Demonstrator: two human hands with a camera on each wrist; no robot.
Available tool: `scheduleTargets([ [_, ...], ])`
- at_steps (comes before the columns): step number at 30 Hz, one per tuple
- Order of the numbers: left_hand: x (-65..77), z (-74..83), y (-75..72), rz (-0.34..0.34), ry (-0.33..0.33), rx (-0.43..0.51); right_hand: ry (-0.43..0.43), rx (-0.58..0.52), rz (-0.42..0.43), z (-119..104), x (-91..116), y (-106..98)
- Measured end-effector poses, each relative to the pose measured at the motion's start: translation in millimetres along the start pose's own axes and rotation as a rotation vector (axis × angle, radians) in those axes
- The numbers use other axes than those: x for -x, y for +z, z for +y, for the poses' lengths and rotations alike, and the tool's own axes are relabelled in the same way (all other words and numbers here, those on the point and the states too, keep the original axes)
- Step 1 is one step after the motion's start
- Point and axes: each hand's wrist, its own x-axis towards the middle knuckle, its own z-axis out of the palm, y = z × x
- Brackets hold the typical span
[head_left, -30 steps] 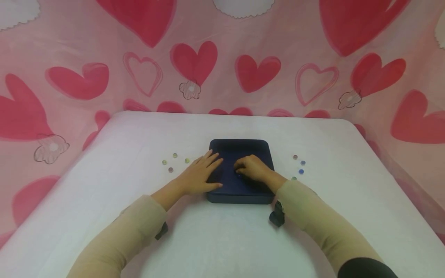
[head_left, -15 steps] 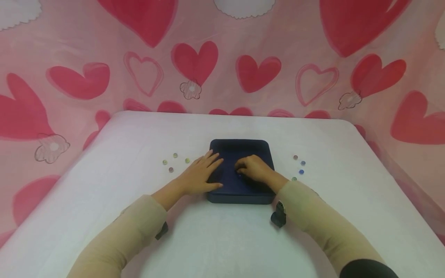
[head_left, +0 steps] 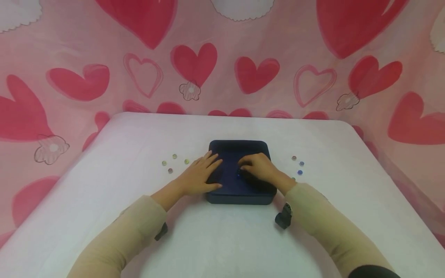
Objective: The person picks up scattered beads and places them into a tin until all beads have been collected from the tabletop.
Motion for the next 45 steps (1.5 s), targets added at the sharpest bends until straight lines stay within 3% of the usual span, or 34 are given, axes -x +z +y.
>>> scheduleTargets([
  [18, 0.5, -1.9, 2.4, 0.005, -0.017, -0.003, 0.099, -0.120, 0.108, 0.1, 21.2, -26.7],
  [27, -0.8, -2.4, 3.5, 0.004, -0.013, -0.012, 0.169, -0.136, 0.118, 10.5, 34.7, -37.6],
  [45, -1.3, -0.3, 2.5, -0.001, -0.012, -0.008, 0.221, -0.178, 0.194, 31.1, 61.3, -53.8],
])
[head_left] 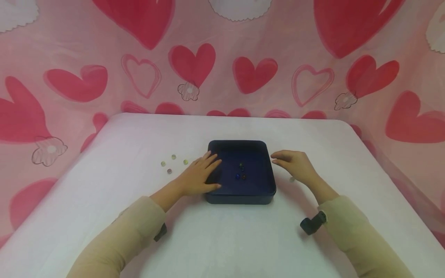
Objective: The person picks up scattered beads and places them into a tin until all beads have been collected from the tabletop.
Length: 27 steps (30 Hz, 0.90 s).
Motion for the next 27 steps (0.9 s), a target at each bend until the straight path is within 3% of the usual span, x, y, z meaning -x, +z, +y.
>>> scheduleTargets([
  [17, 1.1, 0.3, 1.3, 0.011, 0.015, 0.011, 0.076, 0.050, 0.056, 29.2, 17.9, -16.6],
  [24, 0.7, -0.5, 1.2, 0.015, 0.013, 0.009, 0.192, 0.003, 0.012, 40.2, 24.0, -24.2],
  [27, 0.6, -0.7, 0.6, 0.017, 0.013, 0.009, 0.199, 0.009, 0.035, 48.6, 24.6, -24.3],
])
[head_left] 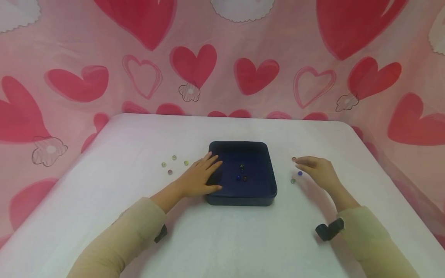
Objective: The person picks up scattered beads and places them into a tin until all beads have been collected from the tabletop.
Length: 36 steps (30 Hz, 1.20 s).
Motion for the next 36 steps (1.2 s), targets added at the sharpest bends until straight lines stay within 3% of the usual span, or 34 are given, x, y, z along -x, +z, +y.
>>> scheduleTargets([
  [7, -0.2, 0.1, -0.5, 0.001, 0.006, -0.005, 0.044, 0.090, 0.062, 65.5, -18.9, 10.8],
  [9, -0.3, 0.2, -1.0, 0.002, 0.008, -0.008, 0.057, 0.095, 0.072, 73.3, -21.3, 11.2],
  [19, 0.4, 0.7, -1.9, -0.009, -0.001, -0.018, 0.235, -0.008, -0.005, 29.7, -6.2, -3.3],
  [36, 0.3, 1.0, -2.2, -0.014, -0.005, -0.030, 0.323, 0.122, -0.097, 44.7, -24.5, 8.0],
])
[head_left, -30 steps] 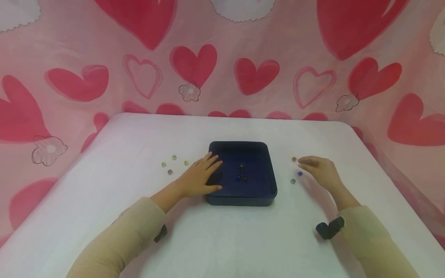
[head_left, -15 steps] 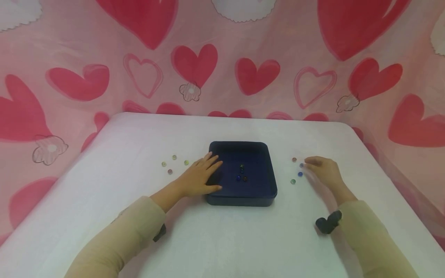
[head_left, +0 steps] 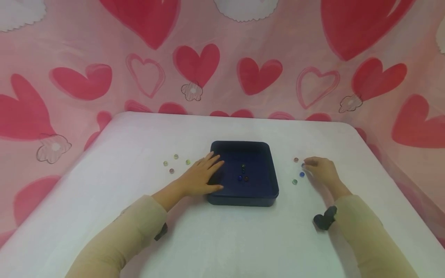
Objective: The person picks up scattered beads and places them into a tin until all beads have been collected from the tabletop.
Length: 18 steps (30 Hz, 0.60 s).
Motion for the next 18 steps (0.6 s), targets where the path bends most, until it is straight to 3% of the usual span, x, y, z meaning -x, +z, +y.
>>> scheduleTargets([
  [10, 0.4, 0.9, -3.1, 0.007, 0.004, 0.005, -0.102, 0.096, 0.009, -8.3, -0.3, -3.8],
  [18, 0.1, 0.3, -1.3, 0.004, 0.012, 0.004, -0.080, 0.066, 0.007, -6.6, 2.0, -1.3],
])
